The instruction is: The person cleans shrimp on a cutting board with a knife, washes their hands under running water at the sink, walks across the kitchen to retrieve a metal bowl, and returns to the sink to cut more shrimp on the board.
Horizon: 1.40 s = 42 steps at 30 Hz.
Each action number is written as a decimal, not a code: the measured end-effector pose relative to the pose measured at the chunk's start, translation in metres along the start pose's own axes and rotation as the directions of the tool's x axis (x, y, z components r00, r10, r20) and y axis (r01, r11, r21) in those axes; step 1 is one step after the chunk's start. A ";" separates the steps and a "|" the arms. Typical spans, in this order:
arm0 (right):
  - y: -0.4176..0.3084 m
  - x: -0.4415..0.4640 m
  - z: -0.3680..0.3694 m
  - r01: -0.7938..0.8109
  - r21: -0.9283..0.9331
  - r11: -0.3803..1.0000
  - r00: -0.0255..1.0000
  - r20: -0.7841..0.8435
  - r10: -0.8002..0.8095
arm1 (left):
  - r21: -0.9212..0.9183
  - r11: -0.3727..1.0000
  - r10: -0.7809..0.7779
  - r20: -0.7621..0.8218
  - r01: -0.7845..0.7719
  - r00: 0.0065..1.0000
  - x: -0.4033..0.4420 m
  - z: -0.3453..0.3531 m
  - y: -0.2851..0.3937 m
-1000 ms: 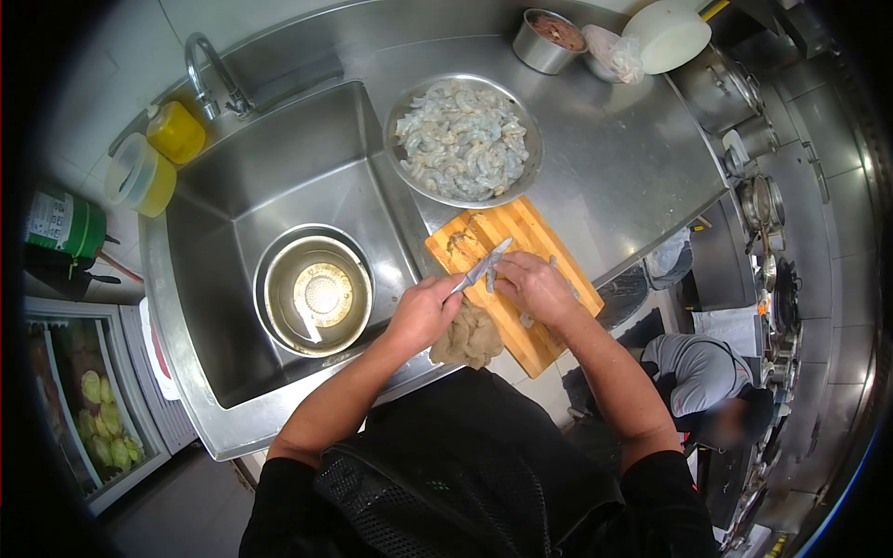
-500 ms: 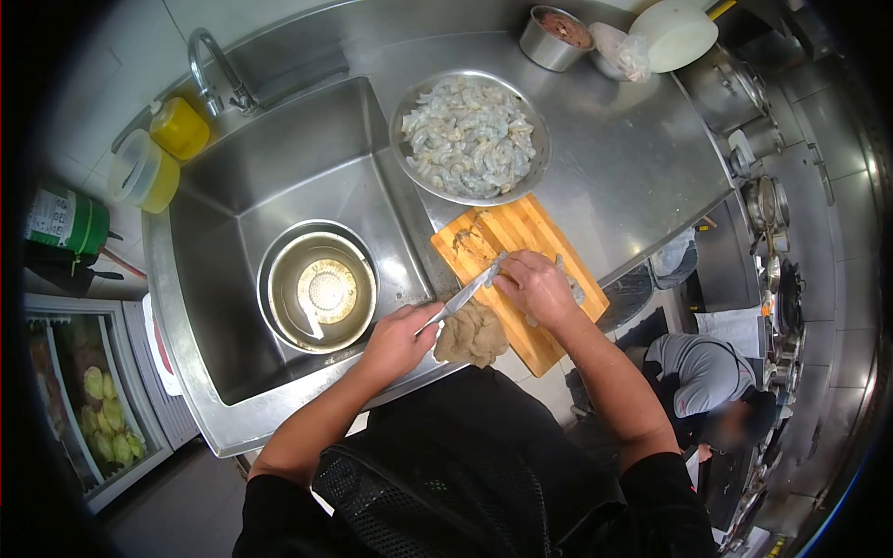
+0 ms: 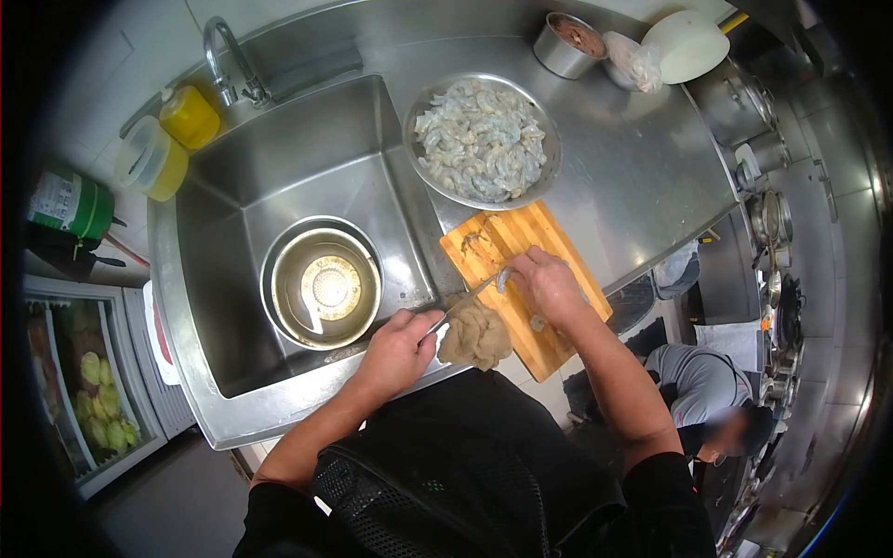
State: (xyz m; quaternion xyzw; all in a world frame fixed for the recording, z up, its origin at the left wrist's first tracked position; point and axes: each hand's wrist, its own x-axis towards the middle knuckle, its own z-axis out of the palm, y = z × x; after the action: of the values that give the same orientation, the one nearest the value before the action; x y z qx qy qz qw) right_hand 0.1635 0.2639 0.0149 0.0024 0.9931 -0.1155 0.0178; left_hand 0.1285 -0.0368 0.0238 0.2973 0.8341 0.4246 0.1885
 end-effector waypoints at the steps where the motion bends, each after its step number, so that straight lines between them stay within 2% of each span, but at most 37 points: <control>1: -0.002 0.000 -0.005 -0.011 0.015 1.000 1.000 0.011 0.011 | -0.007 1.000 -0.011 0.010 0.011 1.000 0.000 0.000 0.001; 4: -0.002 0.000 -0.006 0.027 0.037 0.999 0.999 -0.041 -0.025 | -0.024 0.999 -0.035 0.046 0.036 0.998 -0.001 0.002 0.000; 13: -0.001 -0.003 -0.004 0.020 0.013 1.000 0.999 -0.048 -0.019 | 0.098 0.995 0.016 -0.172 0.001 0.985 0.010 0.003 -0.008; 22: -0.001 -0.005 -0.004 0.038 -0.030 0.999 0.997 -0.065 -0.040 | 0.053 0.999 0.011 -0.045 -0.009 0.999 0.002 0.014 -0.005; 26: 0.002 -0.005 0.003 0.069 -0.067 0.995 0.994 -0.075 -0.073 | 0.113 0.994 0.026 -0.143 -0.010 0.989 0.019 0.009 -0.010; 28: 0.001 -0.003 0.007 0.137 -0.039 0.990 0.979 -0.148 -0.141 | 0.128 0.992 0.009 -0.168 0.013 0.986 0.027 0.004 -0.006; 32: -0.001 0.001 0.003 0.251 0.044 0.967 0.938 -0.260 -0.231 | 0.076 0.997 0.043 -0.109 -0.035 0.993 0.026 0.012 0.002; 38: 0.011 -0.002 0.016 0.246 0.128 0.961 0.941 -0.271 -0.205 | 0.050 0.998 0.049 -0.054 -0.046 0.997 0.018 0.022 0.007; 42: 0.010 0.000 0.014 0.251 0.150 0.956 0.941 -0.270 -0.204 | 0.103 0.994 0.043 -0.056 -0.037 0.998 0.023 0.024 -0.001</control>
State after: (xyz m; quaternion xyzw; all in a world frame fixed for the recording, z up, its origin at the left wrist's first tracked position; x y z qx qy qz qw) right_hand 0.1644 0.2702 -0.0012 -0.0966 0.9661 -0.2058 -0.1223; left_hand 0.1245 -0.0079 0.0080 0.3106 0.8537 0.3938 0.1402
